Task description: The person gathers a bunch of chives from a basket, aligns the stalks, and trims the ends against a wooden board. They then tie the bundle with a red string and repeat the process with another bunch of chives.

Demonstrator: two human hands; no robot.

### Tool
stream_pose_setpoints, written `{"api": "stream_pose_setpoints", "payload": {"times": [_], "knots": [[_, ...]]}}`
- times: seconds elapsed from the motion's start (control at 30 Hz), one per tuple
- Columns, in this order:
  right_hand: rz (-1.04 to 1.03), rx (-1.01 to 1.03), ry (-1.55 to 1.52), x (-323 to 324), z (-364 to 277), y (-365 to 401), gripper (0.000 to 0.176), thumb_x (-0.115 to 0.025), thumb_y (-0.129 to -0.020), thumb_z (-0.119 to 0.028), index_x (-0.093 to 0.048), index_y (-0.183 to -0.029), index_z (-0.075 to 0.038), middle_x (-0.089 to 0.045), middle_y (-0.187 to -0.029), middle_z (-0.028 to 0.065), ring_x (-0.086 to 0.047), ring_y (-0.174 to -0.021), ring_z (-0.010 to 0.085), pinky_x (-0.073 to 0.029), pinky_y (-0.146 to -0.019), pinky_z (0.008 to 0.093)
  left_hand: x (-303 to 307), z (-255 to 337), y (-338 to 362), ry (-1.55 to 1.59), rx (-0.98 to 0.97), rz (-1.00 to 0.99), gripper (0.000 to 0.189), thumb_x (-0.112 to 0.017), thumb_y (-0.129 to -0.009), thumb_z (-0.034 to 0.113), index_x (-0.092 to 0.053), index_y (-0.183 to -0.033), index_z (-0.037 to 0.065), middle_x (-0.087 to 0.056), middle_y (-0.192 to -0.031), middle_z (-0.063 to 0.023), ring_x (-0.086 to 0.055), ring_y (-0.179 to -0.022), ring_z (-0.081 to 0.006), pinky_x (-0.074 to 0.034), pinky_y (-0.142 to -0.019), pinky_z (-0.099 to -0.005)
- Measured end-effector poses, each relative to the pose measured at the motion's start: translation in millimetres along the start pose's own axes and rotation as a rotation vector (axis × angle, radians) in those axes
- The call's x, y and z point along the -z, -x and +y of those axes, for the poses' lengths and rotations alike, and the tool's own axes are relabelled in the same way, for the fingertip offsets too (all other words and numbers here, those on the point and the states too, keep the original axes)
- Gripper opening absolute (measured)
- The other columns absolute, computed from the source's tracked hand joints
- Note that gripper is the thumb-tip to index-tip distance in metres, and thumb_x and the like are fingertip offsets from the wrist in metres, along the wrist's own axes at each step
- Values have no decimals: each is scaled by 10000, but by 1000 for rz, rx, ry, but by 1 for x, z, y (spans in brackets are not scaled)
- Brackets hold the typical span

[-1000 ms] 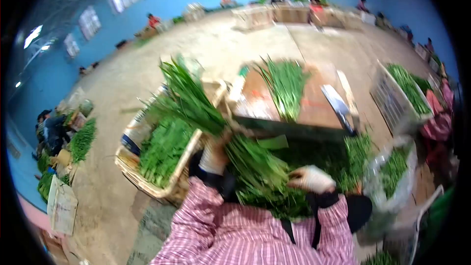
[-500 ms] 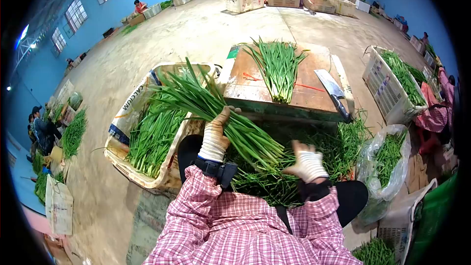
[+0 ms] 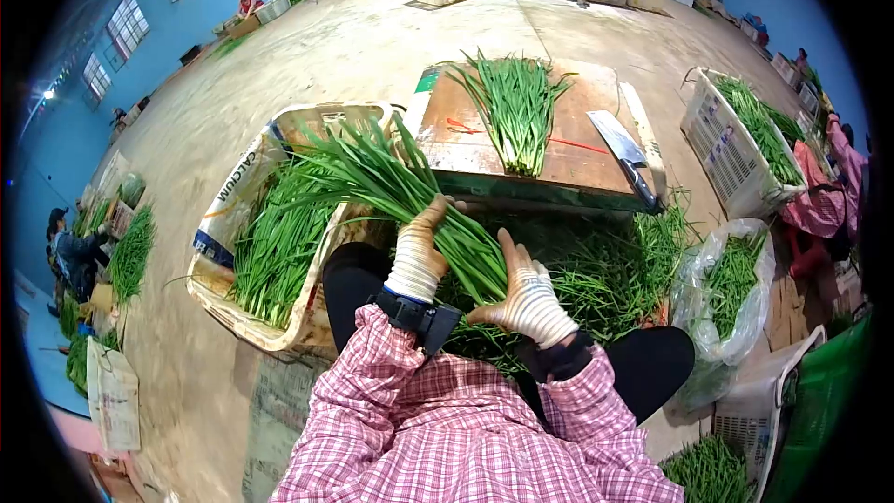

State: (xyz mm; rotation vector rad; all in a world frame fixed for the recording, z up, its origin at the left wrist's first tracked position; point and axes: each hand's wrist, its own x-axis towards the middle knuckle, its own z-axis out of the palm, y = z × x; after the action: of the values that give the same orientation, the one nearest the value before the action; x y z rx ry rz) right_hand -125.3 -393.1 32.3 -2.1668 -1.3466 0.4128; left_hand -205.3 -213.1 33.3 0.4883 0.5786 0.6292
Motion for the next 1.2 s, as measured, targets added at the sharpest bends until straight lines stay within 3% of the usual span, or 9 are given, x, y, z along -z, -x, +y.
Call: {"api": "stream_pose_setpoints", "payload": {"times": [0.17,0.2,0.27,0.47,0.53,0.6,0.8,1.03,1.2], "knots": [[71,-64,-293,-46,35,-6,1323,-922,-526,-396,-137,-1546,-87,-381,-1486,242,-348,-1398,398,-278,-1136,464,5,-15,0,-87,-16,33,206,-765,-856,200,-674,-967,52,-696,-940,-76,-646,-825,-234,-529,-726,-421],[180,-17,-292,-53,35,-6,1269,-940,-505,-169,-201,-1532,-81,-509,-1393,217,-527,-1263,348,-450,-1039,389,5,-18,-3,-87,-22,31,217,-770,-851,201,-673,-973,51,-696,-945,-78,-645,-830,-240,-528,-728,-425],[95,-31,-674,-61,40,-8,1246,-928,-536,-171,-191,-1538,-87,-528,-1380,213,-551,-1240,306,-460,-1028,372,-11,-13,8,-162,20,129,211,-710,-901,267,-649,-997,88,-693,-980,-77,-637,-868,-254,-524,-792,-453],[-193,4,-1027,-25,12,-39,561,-792,-733,-152,-547,-1210,12,-679,-980,80,-612,-812,130,-526,-761,287,-33,34,-19,-166,67,-38,292,-764,-851,305,-657,-1009,85,-694,-948,-88,-660,-874,-293,-542,-807,-505],[-363,-68,-1287,-7,8,-50,451,-750,-788,-135,-563,-1176,0,-676,-940,86,-635,-735,159,-541,-688,311,-52,59,-14,-181,87,-229,386,-810,-804,348,-638,-1041,97,-688,-949,-70,-666,-856,-251,-563,-735,-438],[-457,-147,-1518,-12,19,-56,346,-691,-848,-168,-586,-1140,-14,-666,-880,99,-689,-695,239,-601,-649,387,-46,67,-21,-166,81,-299,622,-769,-801,478,-548,-1282,152,-657,-1157,-74,-632,-1041,-286,-505,-907,-540],[-519,-364,-1950,-64,66,-59,372,-700,-880,-261,-601,-1159,-36,-705,-960,123,-704,-775,247,-602,-657,404,43,4,-47,-84,176,69,945,-702,-804,606,-258,-1523,182,-362,-1520,-130,-339,-1367,-384,-210,-1105,-606],[-418,-310,-1758,-55,59,-56,419,-723,-852,-265,-598,-1182,-40,-704,-942,91,-704,-733,213,-603,-647,357,59,-50,-15,24,195,-201,956,-708,-743,667,-406,-1415,57,-450,-1427,-141,-417,-1314,-280,-367,-1067,-401],[-556,-248,-1997,-39,32,-48,499,-702,-870,-247,-521,-1287,-41,-661,-980,146,-650,-719,240,-513,-609,351,52,-49,-19,45,203,-405,888,-651,-734,713,-527,-1332,68,-617,-1257,-100,-596,-1128,-255,-494,-955,-409]]}}
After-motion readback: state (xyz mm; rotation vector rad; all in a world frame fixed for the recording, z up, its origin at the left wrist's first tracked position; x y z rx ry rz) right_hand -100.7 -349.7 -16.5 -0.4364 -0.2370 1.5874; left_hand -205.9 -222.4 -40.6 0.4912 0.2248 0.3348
